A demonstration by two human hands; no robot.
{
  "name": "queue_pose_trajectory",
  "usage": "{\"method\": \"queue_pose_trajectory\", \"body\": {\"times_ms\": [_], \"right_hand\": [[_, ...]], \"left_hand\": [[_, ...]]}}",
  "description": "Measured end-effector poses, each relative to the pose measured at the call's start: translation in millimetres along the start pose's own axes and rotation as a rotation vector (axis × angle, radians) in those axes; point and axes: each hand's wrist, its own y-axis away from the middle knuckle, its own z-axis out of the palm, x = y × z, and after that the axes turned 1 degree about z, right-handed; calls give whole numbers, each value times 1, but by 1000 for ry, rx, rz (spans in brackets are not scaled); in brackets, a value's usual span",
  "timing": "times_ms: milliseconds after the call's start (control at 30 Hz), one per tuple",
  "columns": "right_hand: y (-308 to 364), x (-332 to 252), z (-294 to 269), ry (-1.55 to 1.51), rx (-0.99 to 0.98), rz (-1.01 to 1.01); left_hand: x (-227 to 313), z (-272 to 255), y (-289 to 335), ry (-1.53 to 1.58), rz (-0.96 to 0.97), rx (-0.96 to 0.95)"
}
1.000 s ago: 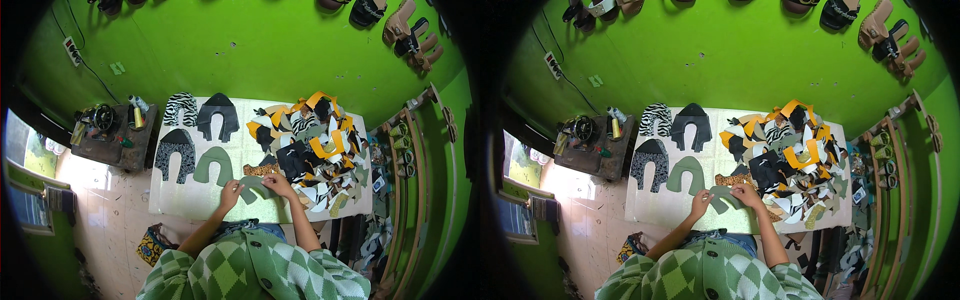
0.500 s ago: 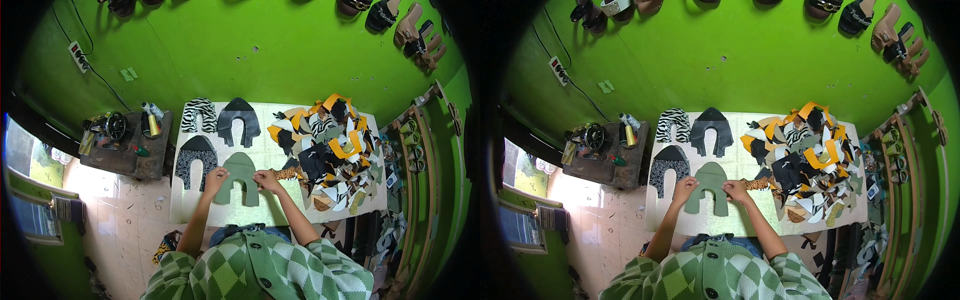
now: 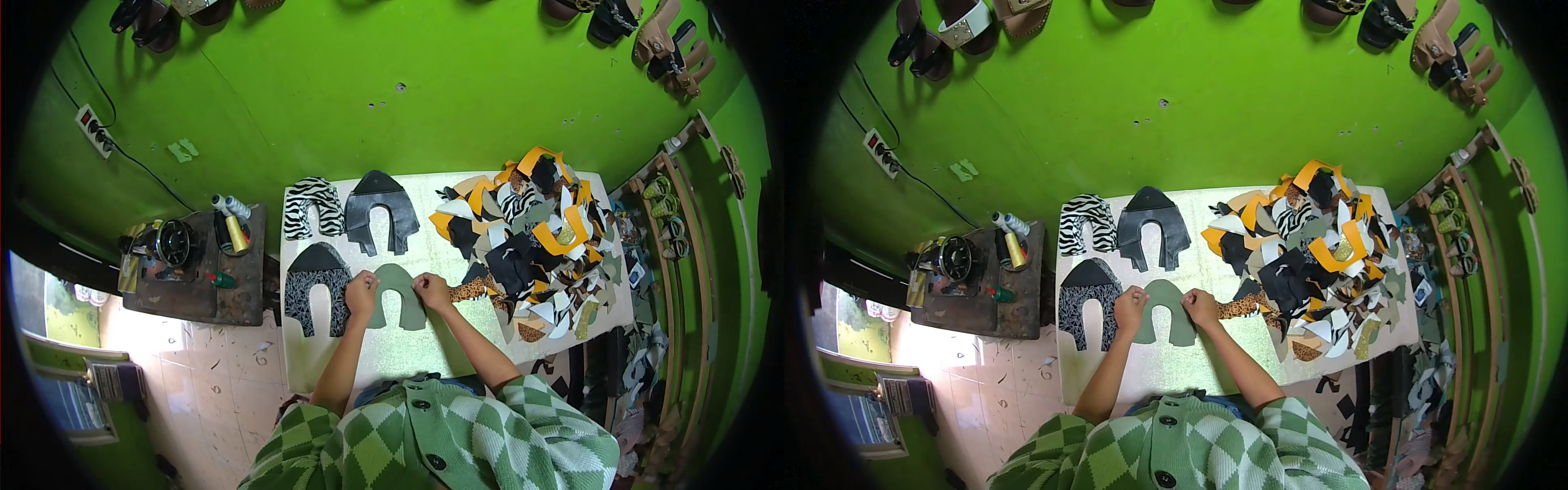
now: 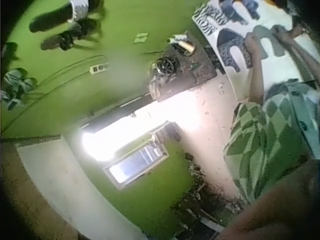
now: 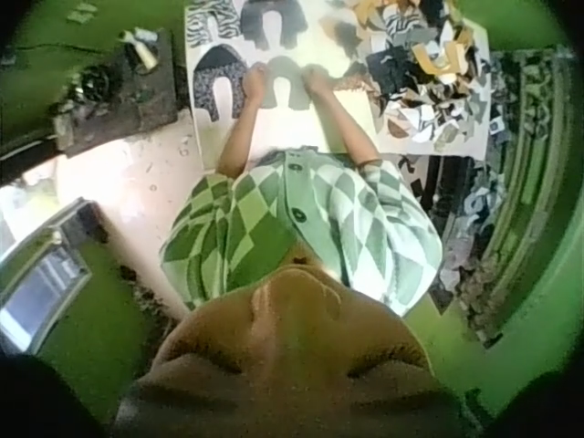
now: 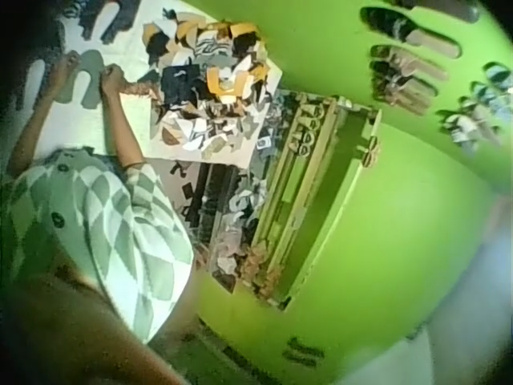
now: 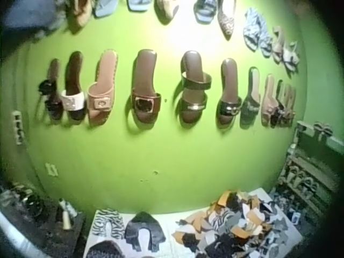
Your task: Sorting and organizing cut leather shoe upper components on a workbench.
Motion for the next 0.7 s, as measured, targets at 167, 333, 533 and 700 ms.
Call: {"method": "queue_pose_trajectory", "body": {"times_ms": [167,333,533,700], "right_hand": [[5,-17,-1,-15,87,45],[4,-14,0,-5,82,46],[6,-18,5,-57,147,6],[7,-16,4,-24,149,-4]], "left_hand": [[-3,-2,2,21,42,46],[-1,-4,9,-40,92,45],[-5,-1,19,-67,128,81],[9,-13,31,-60,71,78]]}}
